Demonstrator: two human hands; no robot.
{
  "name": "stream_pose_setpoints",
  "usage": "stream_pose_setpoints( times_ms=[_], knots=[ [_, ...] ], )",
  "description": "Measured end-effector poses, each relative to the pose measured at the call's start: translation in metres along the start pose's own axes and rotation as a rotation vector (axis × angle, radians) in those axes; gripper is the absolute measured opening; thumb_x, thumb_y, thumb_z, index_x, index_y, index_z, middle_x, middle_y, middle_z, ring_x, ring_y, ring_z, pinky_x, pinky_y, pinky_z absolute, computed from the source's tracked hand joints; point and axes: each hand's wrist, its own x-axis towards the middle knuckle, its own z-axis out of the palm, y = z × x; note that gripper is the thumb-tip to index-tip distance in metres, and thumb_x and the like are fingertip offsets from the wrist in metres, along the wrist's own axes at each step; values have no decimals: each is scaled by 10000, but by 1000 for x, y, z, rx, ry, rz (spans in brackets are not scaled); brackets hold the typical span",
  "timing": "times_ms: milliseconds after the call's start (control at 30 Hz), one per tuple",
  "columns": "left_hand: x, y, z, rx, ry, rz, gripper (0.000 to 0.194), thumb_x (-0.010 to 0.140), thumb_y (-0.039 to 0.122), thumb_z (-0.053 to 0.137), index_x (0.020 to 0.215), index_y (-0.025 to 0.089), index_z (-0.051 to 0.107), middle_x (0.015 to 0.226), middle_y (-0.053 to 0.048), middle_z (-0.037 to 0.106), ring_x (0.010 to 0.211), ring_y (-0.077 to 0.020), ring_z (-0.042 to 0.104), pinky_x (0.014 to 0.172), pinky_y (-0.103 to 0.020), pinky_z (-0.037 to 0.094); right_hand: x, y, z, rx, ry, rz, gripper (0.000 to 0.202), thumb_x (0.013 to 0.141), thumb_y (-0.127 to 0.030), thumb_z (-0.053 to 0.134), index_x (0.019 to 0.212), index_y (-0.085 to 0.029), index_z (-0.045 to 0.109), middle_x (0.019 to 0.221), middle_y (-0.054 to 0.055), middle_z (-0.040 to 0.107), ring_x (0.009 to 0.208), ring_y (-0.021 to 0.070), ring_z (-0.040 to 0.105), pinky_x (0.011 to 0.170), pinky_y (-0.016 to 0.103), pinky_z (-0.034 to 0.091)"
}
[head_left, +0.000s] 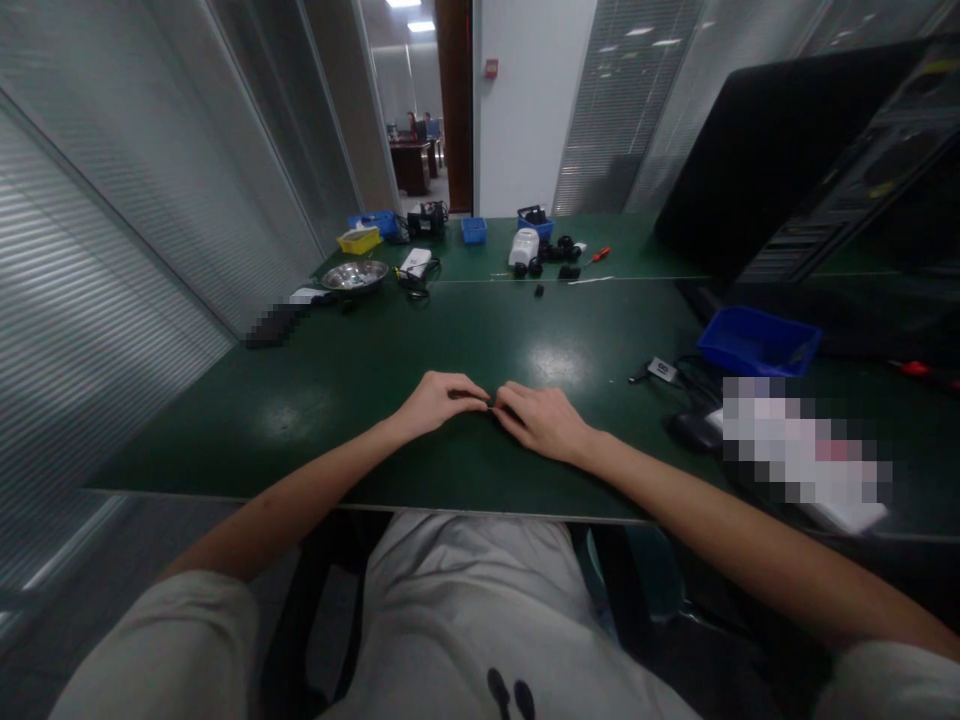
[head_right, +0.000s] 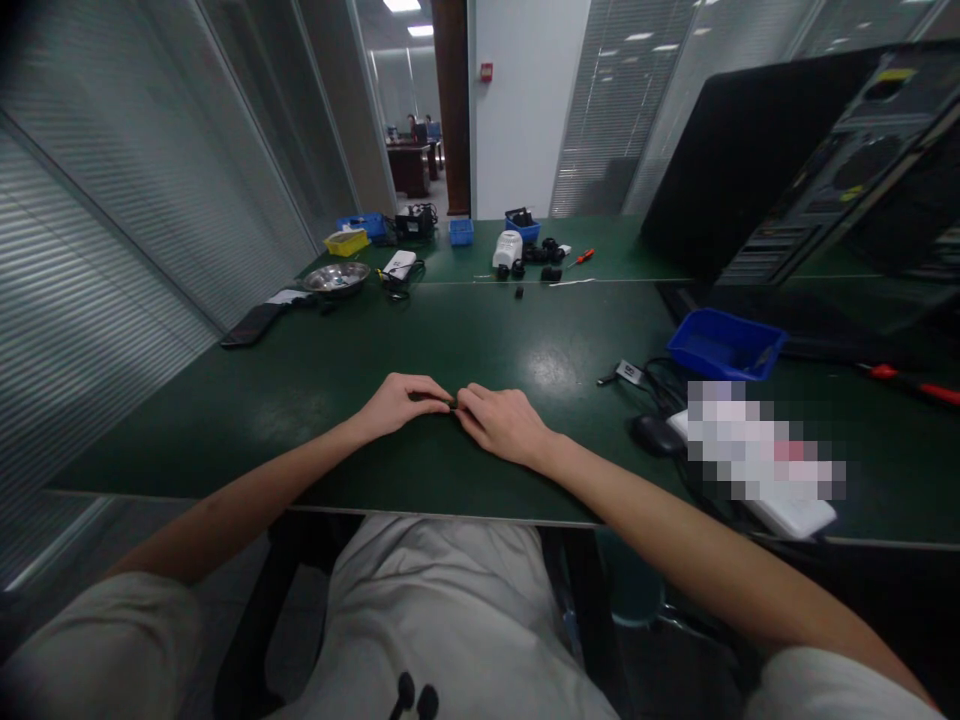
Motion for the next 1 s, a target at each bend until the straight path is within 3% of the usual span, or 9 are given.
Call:
stream_pose_setpoints(
  times_ms=[167,400,533,633,767,900,1000],
  knots=[
    [7,-12,-5,93,52,-13,262,912,395,762,1051,184,829,990,-82,744,808,-182,653,751,-290,498,0,-1,-2,-5,-4,0,233,1089,-367,428,1052,-213,599,988,58,669,701,158,559,577,306,219],
    [16,-26,-7,277,0,38,223,926,361,747,1090,232,825,1045,-78,690,1020,-234,630,949,-364,477,0,0,0,36,14,17,211,1079,-367,453,1071,-217,601,1006,53,681,698,156,567,590,292,249],
    [10,-19,-11,241,-3,24,283,939,276,705,1208,226,777,1161,-89,674,1090,-242,629,958,-365,491,-1,4,-1,105,44,33,215,1075,-380,464,1054,-219,605,993,51,681,745,166,592,611,285,292],
    [1,-3,-11,214,-22,100,282,989,184,578,1207,217,754,1191,-88,688,1136,-235,621,1008,-375,475,-3,10,-3,219,140,88,210,1065,-381,486,1016,-218,609,959,40,679,750,163,593,647,281,346],
    [-5,12,-9,277,-125,206,264,976,318,682,1215,225,744,1174,-81,717,1119,-244,618,1023,-396,448,-3,17,-5,329,267,158,223,1053,-382,508,962,-205,608,879,31,660,699,156,574,664,289,387],
    [-3,6,-13,361,-118,196,228,978,388,694,1120,226,768,1119,-73,733,1090,-242,626,1002,-406,448,-2,18,-4,350,296,162,219,1043,-381,528,942,-207,614,845,24,649,705,162,580,667,294,397],
    [1,-3,-17,349,-85,184,210,992,366,676,1098,206,760,1211,-83,722,1167,-242,625,1039,-406,453,-1,18,-2,352,303,150,215,1042,-381,539,941,-211,621,837,18,648,693,157,575,658,295,397]
  ],
)
